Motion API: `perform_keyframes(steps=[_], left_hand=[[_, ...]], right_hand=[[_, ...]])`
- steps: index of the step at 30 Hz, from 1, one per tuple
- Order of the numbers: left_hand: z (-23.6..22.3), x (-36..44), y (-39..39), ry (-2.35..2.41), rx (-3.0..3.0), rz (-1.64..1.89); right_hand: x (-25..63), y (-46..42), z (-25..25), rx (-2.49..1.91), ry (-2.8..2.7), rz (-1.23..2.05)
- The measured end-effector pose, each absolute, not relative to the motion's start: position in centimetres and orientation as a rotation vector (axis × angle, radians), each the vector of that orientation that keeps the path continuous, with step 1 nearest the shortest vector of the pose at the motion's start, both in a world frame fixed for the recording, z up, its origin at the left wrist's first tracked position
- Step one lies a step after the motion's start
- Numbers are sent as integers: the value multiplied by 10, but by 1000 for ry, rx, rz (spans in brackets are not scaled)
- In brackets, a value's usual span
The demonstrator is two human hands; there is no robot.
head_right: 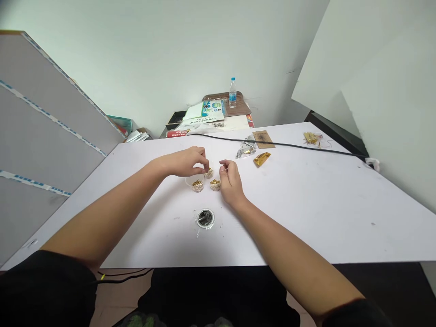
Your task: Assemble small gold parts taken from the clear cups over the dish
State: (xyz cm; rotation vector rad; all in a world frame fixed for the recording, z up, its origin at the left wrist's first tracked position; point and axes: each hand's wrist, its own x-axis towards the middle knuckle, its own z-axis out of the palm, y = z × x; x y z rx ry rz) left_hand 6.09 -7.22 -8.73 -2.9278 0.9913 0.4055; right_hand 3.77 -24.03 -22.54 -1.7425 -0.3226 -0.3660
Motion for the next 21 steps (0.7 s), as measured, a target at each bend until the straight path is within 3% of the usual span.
perform_keyframes(steps=[9, 21], left_hand=[[-122, 58, -119, 850, -2680, 477], [-136, 60, -121, 939, -2701, 291]], right_hand=[[37, -240, -227, -1659, -299, -256], [41, -242, -227, -1639, -332, -286]])
